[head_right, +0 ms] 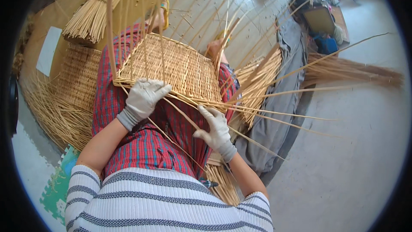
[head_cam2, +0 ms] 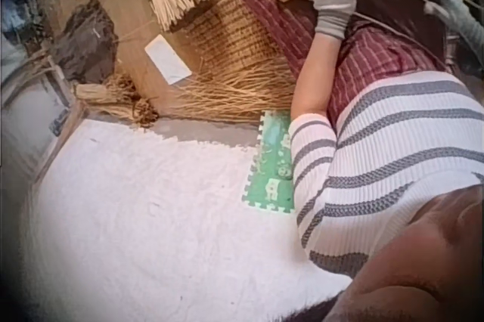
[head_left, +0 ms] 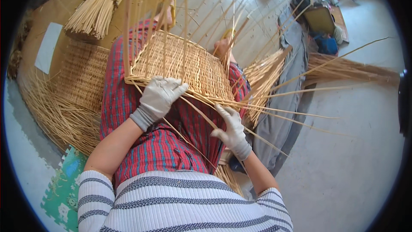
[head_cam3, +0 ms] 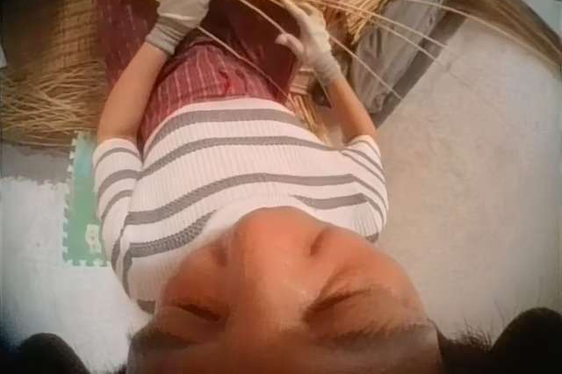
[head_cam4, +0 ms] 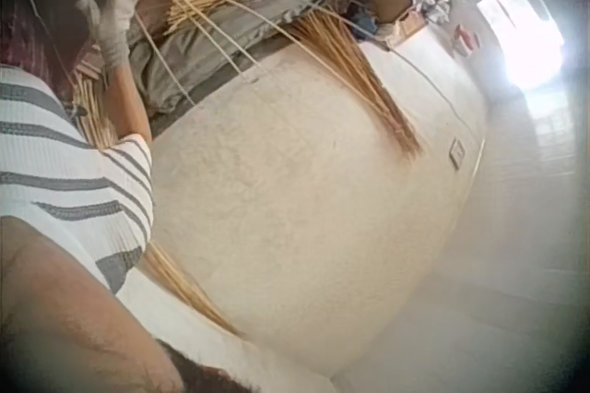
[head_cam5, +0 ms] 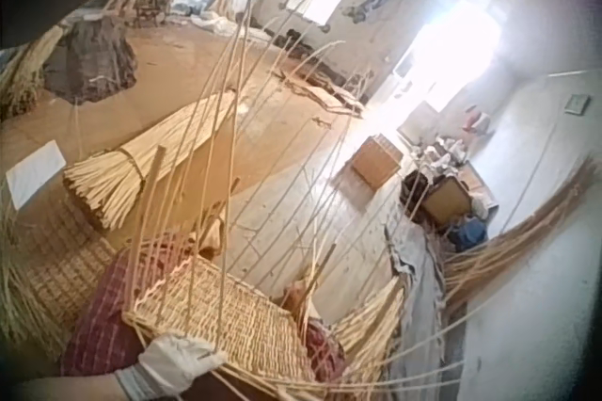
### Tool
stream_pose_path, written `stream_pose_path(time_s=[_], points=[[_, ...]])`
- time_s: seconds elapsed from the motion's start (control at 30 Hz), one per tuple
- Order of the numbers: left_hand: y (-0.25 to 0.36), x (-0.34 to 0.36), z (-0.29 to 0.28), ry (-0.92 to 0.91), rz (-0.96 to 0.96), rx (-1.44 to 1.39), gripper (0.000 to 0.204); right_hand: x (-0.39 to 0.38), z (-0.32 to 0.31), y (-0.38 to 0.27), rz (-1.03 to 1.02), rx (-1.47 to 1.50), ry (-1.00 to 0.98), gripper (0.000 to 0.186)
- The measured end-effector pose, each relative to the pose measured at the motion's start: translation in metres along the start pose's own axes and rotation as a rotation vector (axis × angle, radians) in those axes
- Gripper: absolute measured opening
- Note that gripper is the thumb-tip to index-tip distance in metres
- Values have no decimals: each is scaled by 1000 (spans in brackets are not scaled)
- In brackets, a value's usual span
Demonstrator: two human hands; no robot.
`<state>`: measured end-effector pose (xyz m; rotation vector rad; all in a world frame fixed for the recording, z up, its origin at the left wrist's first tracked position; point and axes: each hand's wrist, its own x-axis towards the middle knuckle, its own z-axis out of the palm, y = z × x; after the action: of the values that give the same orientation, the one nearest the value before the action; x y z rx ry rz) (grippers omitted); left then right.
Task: Weaving a basket using thin wooden or straw strips while sitting on the floor.
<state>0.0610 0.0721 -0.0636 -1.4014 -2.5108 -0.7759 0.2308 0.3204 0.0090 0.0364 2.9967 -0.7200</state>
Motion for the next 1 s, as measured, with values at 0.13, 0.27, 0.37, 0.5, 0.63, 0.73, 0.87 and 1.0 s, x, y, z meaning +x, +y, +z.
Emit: stream_pose_path(time_s=[0.13, 0.27, 0.37, 0.5, 0.63, 0.73, 0.87, 1.0], points=[[-8, 12, -3, -98, -51, -210, 31, -4, -15, 29, 614, 1075, 365, 47], [-3, 16, 0, -175, -113, -225, 32, 1, -25, 46, 562, 791, 399, 48], [4, 15, 2, -98, -172, -158, 30, -9, -55, 74, 630, 734, 549, 38], [7, 14, 7, -62, -212, -158, 27, -2, -79, 63, 839, 479, 587, 26], [12, 16, 5, -88, -251, -170, 29, 7, -64, 80, 760, -164, 152, 22], [15, 26, 0, -284, -315, -148, 26, 39, -71, 26, 458, 45, 620, 25], [12, 20, 3, -114, -243, -113, 30, 143, -75, -24, -281, -257, 564, 33], [26, 16, 7, 3, -113, 10, 46, 235, -27, -96, -133, 235, 291, 39]])
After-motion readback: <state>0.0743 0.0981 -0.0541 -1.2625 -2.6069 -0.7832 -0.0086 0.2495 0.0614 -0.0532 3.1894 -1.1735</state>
